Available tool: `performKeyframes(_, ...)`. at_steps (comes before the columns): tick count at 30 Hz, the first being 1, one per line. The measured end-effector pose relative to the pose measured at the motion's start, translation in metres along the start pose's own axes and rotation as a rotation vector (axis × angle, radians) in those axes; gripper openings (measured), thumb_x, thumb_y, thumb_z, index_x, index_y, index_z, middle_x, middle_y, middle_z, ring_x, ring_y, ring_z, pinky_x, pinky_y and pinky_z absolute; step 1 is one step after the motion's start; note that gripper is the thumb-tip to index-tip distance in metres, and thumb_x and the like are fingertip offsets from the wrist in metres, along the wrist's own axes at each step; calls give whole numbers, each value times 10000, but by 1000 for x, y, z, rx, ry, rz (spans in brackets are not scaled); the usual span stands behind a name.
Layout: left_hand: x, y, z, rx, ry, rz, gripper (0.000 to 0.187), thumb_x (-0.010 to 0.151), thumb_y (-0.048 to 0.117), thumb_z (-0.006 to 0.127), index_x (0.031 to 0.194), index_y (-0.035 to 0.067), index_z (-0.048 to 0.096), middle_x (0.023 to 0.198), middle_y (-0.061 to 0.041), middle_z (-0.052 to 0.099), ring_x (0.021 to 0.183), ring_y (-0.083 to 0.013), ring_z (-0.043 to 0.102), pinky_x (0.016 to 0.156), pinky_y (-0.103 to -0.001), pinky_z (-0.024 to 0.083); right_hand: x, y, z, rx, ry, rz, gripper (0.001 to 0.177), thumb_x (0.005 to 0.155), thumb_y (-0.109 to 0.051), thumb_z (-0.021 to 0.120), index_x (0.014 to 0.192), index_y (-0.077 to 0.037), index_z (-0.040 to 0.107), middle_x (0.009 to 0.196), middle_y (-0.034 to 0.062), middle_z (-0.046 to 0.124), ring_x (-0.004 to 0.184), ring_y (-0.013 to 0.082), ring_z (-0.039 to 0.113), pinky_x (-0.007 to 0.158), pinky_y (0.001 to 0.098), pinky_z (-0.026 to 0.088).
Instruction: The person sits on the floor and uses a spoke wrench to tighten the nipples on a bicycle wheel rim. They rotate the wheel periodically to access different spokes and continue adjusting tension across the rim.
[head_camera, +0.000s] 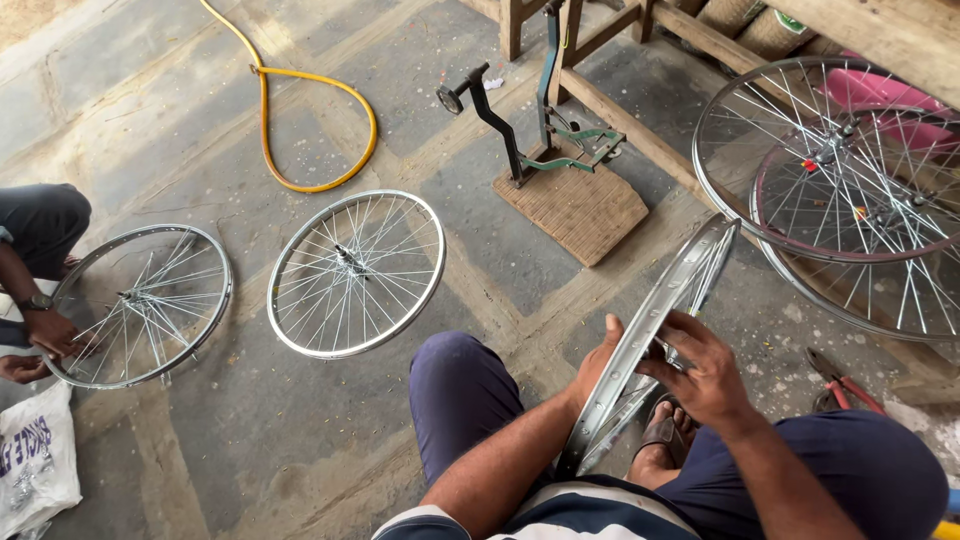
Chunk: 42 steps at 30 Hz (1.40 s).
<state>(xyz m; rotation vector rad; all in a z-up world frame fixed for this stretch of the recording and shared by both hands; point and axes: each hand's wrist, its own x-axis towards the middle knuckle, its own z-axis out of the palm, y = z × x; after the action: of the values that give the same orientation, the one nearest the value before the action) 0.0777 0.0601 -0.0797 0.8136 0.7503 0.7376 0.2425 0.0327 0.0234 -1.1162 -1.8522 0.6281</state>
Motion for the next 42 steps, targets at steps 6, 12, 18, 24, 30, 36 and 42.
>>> performKeyframes(6, 16, -12, 10, 165, -34, 134, 891, 1068, 717, 110, 1277, 38, 646, 1100, -73, 654, 1049, -172, 587, 952, -344, 493, 12, 2, -32, 202, -281, 73, 470, 850, -177, 756, 1302, -69, 693, 1442, 102, 581, 1346, 277, 552, 1054, 406, 496)
performKeyframes(12, 11, -3, 18, 284, -40, 123, 949, 1015, 721, 20, 1318, 37, 603, 1164, -119, 665, 1164, -210, 621, 1075, -356, 489, 16, 12, -43, 206, -425, 159, 511, 835, -181, 753, 1337, -120, 680, 1464, 51, 558, 1399, 253, 504, 1083, 401, 453)
performKeyframes(18, -5, 22, 24, 304, -29, 48, 1039, 924, 764, -25, 1492, 48, 469, 1258, -155, 629, 1264, -261, 600, 1118, -401, 483, 20, 5, -29, -7, -256, -77, 457, 797, -268, 785, 1230, -131, 725, 1318, 27, 646, 1260, 250, 582, 1051, 373, 514)
performKeyframes(24, -9, 27, 23, 54, 93, -37, 1004, 950, 764, 48, 1451, 45, 537, 1228, -151, 669, 1237, -238, 620, 1118, -393, 479, 16, -27, 24, -322, 368, -211, 318, 841, -304, 817, 955, -76, 627, 1170, 102, 739, 1040, 244, 683, 932, 414, 476)
performKeyframes(30, -18, 18, -14, -24, -171, 139, 581, 1121, 480, 422, 1428, 14, 585, 1283, -96, 651, 1168, -189, 598, 1058, -338, 465, 10, -34, 41, -116, 433, -15, 325, 792, -252, 879, 858, -79, 613, 1204, 119, 728, 1037, 218, 689, 862, 344, 552)
performKeyframes(36, -15, 11, -15, 29, -257, 260, 475, 1144, 355, 454, 1470, 24, 551, 1281, -10, 641, 1185, -110, 570, 1075, -288, 455, 21, -42, 0, 83, 120, 93, 342, 740, -143, 858, 1041, -51, 725, 1243, 96, 719, 1078, 213, 724, 907, 321, 594)
performKeyframes(42, -6, 6, -9, -2, -242, 202, 486, 1132, 396, 412, 1444, 47, 543, 1329, 23, 625, 1212, -77, 564, 1068, -268, 455, 26, -8, -29, 215, -296, -11, 413, 840, -130, 781, 1245, -70, 730, 1480, 116, 559, 1367, 279, 542, 1053, 386, 496)
